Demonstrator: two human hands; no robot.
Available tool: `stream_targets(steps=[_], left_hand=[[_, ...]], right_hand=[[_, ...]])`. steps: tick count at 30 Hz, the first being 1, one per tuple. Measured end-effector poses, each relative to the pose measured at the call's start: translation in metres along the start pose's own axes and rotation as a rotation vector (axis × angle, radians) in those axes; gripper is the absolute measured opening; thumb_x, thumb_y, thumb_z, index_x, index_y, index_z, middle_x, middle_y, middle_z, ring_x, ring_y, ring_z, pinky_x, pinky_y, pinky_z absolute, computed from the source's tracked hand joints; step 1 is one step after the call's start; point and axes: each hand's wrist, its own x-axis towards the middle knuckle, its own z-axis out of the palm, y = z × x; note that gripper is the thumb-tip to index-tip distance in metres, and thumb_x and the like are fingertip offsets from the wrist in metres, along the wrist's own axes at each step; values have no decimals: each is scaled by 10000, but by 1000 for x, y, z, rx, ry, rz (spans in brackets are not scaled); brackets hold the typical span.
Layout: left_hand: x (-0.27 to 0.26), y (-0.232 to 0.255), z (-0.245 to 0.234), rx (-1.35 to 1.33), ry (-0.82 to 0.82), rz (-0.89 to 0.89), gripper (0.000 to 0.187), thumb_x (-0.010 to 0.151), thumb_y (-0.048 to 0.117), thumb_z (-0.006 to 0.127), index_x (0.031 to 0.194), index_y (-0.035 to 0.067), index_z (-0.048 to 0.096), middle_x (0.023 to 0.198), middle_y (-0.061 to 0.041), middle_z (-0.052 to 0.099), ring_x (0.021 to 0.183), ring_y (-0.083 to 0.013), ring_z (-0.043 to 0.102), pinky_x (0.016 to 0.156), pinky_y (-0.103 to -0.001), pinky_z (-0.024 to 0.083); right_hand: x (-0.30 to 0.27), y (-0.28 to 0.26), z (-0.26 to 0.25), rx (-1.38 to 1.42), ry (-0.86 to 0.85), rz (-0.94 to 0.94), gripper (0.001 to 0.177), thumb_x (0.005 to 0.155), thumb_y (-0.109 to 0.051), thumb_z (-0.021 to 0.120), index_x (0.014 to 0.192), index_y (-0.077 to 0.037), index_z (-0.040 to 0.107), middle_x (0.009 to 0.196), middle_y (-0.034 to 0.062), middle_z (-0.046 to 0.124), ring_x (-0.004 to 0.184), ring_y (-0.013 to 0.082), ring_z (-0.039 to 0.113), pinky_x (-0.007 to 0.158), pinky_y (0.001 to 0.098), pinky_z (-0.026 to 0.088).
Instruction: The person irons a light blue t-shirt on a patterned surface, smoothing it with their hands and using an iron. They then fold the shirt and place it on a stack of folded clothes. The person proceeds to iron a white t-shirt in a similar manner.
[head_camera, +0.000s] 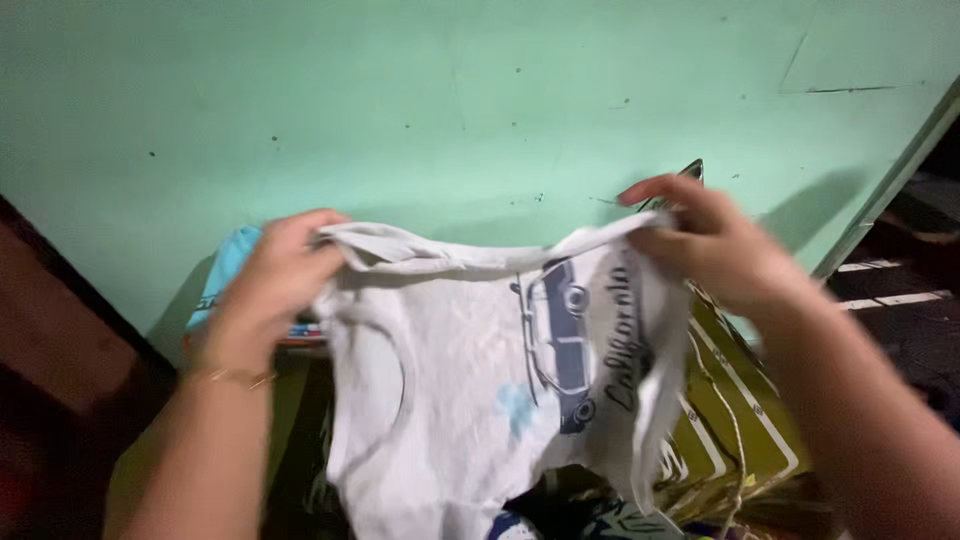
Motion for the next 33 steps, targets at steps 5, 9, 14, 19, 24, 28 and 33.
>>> stream_targets(steps=[5,9,14,19,24,28,33], left_hand=[[57,-99,73,483,194,-57,568,873,290,787,1335,18,598,1220,-189,671,1053,-344,682,829,-463,531],[0,-118,80,658,-121,-69,467,831,318,791,1185,29,694,1141,-190,732,1046,-317,707,904,-435,556],[-93,-93,74,673,-548,-414,389,797,319,835,1057,111,634,1130,-83,678,1033,-218,692,904,-362,556],[-122,-102,84,446,-652,-114,369,735,238,896,955,72,652,1020,-70,641,922,-196,601,804,-377,516],[-126,-75,82,524,-711,-401,214,891,148,694,1101,118,667,815,-35,650,708,-156,604,663,-341,499],[-142,-53,78,461,-837,-398,322,889,132,681,1207,165,712,815,-18,626,688,-154,547,629,-347,470],[-135,-66,81,449,-898,-294,349,843,272,816,1133,100,726,902,-88,719,790,-146,658,719,-317,540]], right_hand=[[93,83,56,-151,-23,34,584,932,-195,667,1448,-85,417,1262,216,666,1076,316,699,888,417,629],[94,160,69,-487,-193,-368,433,905,-181,709,1307,-46,621,1323,165,668,1129,283,700,913,365,587],[35,205,85,-559,-493,-478,314,841,-154,751,1154,-129,738,1134,92,731,1051,286,679,909,430,579],[16,205,96,-605,-357,-453,241,758,-91,753,996,-88,711,1030,88,703,985,294,689,859,437,602],[19,200,81,-557,-253,-655,131,837,-49,686,959,-85,717,1010,79,721,849,232,731,734,338,653],[7,192,56,-716,-438,-355,169,877,-100,668,1033,-120,729,977,75,745,788,220,752,696,320,643],[9,199,59,-629,-569,-223,332,889,-40,562,1153,-131,741,1113,66,774,955,196,776,806,307,617]])
